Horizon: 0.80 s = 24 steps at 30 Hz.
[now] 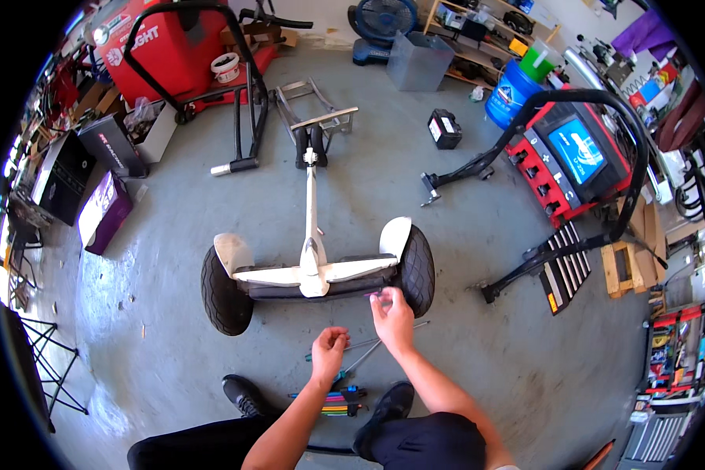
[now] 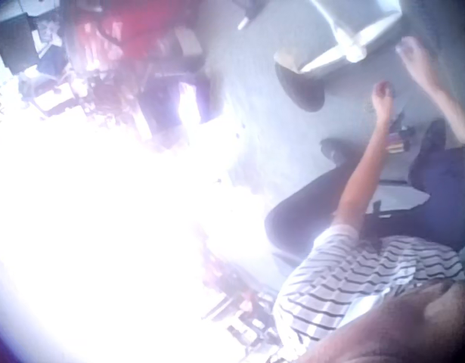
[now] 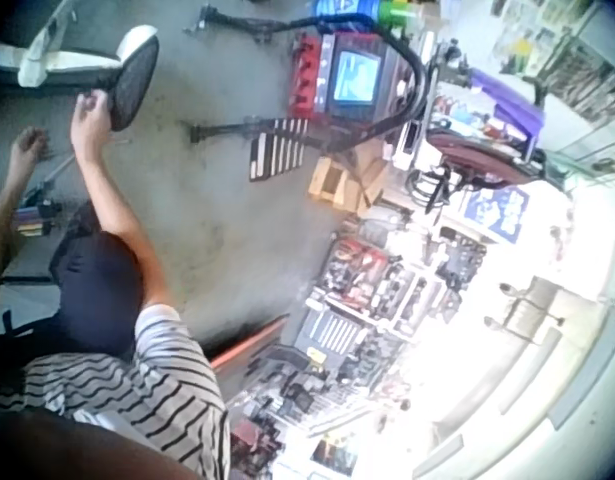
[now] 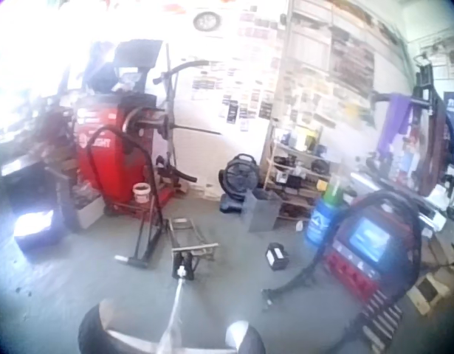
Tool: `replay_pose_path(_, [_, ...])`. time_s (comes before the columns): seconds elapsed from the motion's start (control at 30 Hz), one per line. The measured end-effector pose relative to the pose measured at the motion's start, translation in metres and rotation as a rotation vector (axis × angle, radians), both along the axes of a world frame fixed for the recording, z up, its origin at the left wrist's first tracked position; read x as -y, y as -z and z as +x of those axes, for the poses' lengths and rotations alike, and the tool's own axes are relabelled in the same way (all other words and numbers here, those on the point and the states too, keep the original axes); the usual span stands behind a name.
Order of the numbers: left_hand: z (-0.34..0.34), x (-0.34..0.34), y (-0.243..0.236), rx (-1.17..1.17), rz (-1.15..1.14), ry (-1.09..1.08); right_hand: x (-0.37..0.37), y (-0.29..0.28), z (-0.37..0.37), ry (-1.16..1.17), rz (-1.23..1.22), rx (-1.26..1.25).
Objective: The person sits on the floor and uses a hex key to tighten a bolt on a self-balancing scooter, then reaches for a plastic bag containing various bolts and washers, sorting through them with their hands.
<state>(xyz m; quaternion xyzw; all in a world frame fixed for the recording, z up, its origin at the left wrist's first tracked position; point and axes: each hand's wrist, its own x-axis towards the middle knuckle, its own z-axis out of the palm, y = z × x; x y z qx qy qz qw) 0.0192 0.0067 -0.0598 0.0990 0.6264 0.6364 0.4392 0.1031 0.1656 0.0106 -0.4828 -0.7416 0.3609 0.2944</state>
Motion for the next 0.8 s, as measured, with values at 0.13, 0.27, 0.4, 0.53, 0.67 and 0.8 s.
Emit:
replay_pose_path(0.13, [0.014,-0.04,-0.024,0.439,-0.024,0.045,-0.018,0.008,0.011,-0.06,0.137,0.08])
replay_pose_path(0.27, [0.004,-0.067,-0.02,0.818,-0.028,-0.029,0.019,0.011,0.016,-0.051,-0.002,-0.014])
replay_pose_path(0.4, [0.026,-0.085,-0.034,0.646,-0.018,0.042,0.034,0.026,0.06,0.063,-0.102,-0.397])
replay_pose_path(0.53, [0.029,-0.102,-0.058,0.406,0.009,0.052,0.045,0.031,0.088,0.138,-0.27,-0.499])
replay_pose_path(0.67, [0.014,-0.111,-0.057,0.236,0.01,0.258,0.048,0.026,0.091,0.149,-0.477,-0.58])
replay_pose_path(0.8, [0.007,-0.113,-0.051,0.199,-0.029,0.32,0.05,0.023,0.09,0.115,-0.561,-0.548])
